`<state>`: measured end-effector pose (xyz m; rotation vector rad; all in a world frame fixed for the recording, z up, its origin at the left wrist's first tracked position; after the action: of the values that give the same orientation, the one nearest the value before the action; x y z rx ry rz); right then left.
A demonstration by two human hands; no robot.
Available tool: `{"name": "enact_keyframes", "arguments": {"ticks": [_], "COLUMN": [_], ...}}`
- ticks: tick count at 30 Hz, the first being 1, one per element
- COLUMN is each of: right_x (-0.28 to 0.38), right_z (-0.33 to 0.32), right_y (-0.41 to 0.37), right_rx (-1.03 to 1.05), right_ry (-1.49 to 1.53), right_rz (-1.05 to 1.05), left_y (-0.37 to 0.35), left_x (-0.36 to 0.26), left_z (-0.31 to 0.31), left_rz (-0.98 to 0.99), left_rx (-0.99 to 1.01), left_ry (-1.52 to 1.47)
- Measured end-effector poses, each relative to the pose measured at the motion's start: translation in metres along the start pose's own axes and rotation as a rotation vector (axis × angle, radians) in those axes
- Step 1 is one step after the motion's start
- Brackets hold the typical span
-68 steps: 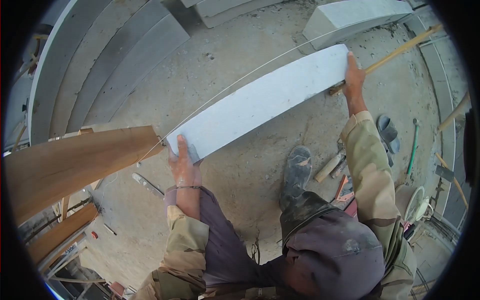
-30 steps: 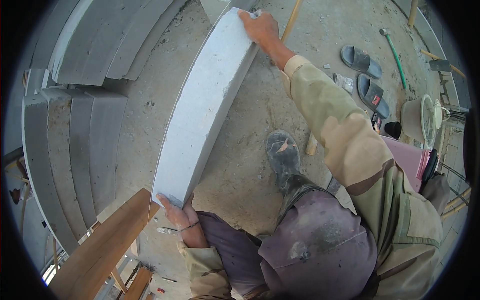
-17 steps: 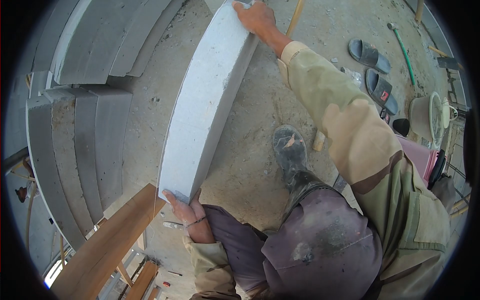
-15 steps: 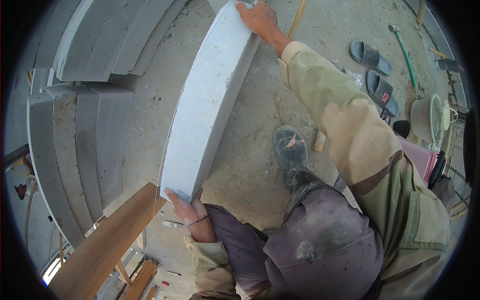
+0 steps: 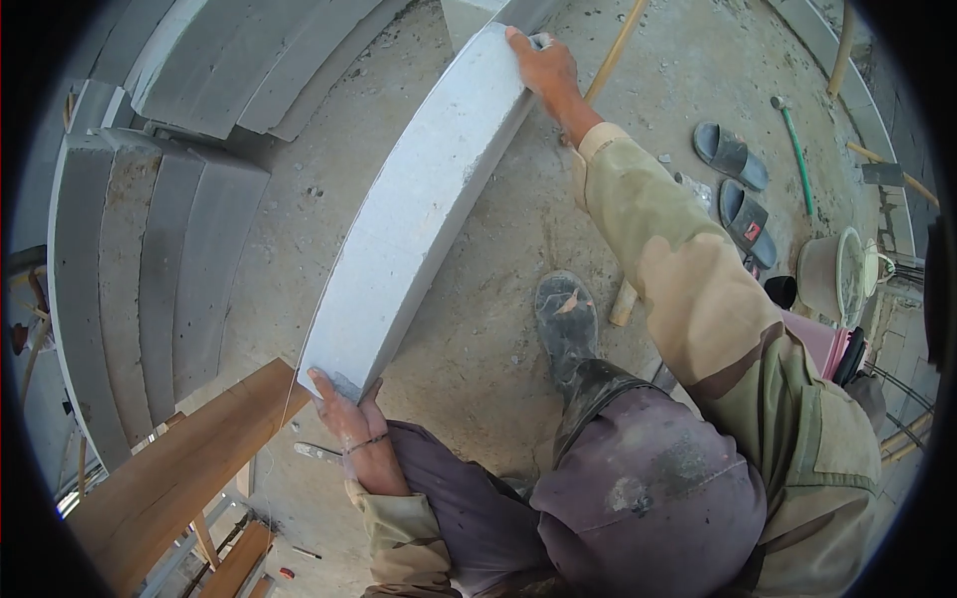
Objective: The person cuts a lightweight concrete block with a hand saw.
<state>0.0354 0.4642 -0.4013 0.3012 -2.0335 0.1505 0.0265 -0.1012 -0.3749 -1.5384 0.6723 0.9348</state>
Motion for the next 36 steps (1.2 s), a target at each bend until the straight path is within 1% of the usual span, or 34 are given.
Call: {"name": "enact_keyframes", "arguments": {"ticks": [3,6,10,11,12,13,14,16,18,20,22,24,25,27,28,30,32,34,36], "right_x": [-0.004,-0.002,-0.003,-0.005,-0.005,0.0,0.005,0.027,0.071,0.087,0.081,0.1,0.099,0.096,0.092,0.075,0.038,-0.017,-0.064], "right_z": [0.004,0.003,0.001,0.0,0.003,0.001,-0.002,-0.014,-0.021,-0.009,0.015,0.012,0.005,-0.005,-0.01,-0.031,-0.055,-0.106,-0.159], "right_y": [0.002,0.0,-0.001,0.0,0.0,-0.006,-0.014,-0.049,-0.128,-0.221,-0.297,-0.349,-0.363,-0.391,-0.386,-0.353,-0.302,-0.261,-0.238], "right_rx": [-0.017,-0.039,0.006,0.026,0.055,-0.036,-0.132,-0.475,-0.192,0.164,0.455,0.592,0.604,1.095,1.088,0.904,0.585,0.199,-0.095], "right_ry": [0.047,0.023,0.045,0.098,0.15,0.114,0.083,-0.298,-0.209,-0.362,-0.262,-0.309,-0.286,0.113,0.117,0.0,-0.118,-0.083,-0.188], "right_rz": [0.015,-0.001,-0.006,0.006,0.016,-0.012,-0.044,-0.534,-0.916,-1.093,-1.059,-1.179,-1.188,-1.449,-1.454,-1.315,-1.036,-0.586,-0.131], "left_y": [-0.003,-0.005,0.0,0.002,0.002,0.001,0.001,0.003,0.007,0.006,0.011,0.009,0.01,0.016,0.015,0.012,0.049,0.059,0.059], "left_x": [-0.003,-0.005,-0.001,-0.002,-0.002,-0.001,0.0,0.001,0.004,0.004,0.005,0.002,0.002,-0.002,-0.01,-0.012,0.012,0.011,0.009], "left_z": [0.002,0.004,0.0,-0.001,0.0,0.0,-0.001,-0.002,-0.006,-0.003,-0.005,-0.005,-0.01,-0.009,-0.012,-0.011,-0.028,-0.024,-0.02], "left_rz": [0.003,0.002,0.017,0.018,0.003,-0.013,-0.011,-0.027,-0.021,0.009,0.007,0.019,0.03,0.024,0.032,-0.071,-0.095,-0.188,-0.193], "left_rx": [-0.032,-0.033,-0.052,-0.079,-0.065,-0.056,-0.088,-0.091,-0.121,-0.077,-0.108,-0.064,-0.087,0.017,0.019,0.016,0.102,0.218,0.305], "left_ry": [0.014,0.015,0.03,0.019,0.03,0.037,0.019,0.042,-0.003,-0.031,-0.049,-0.058,-0.06,-0.245,-0.244,-0.216,-0.214,-0.254,-0.246]}}
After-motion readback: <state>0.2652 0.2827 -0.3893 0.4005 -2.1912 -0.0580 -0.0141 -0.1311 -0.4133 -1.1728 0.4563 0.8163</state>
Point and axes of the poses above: each hand's wrist, its own y-axis towards the middle knuckle, its own z-axis out of the palm, x = y × z, the point moved 4 cm from there along y, towards the middle knuckle, and after that the axes turned 4 degrees about -x, right-handed, at the moved point
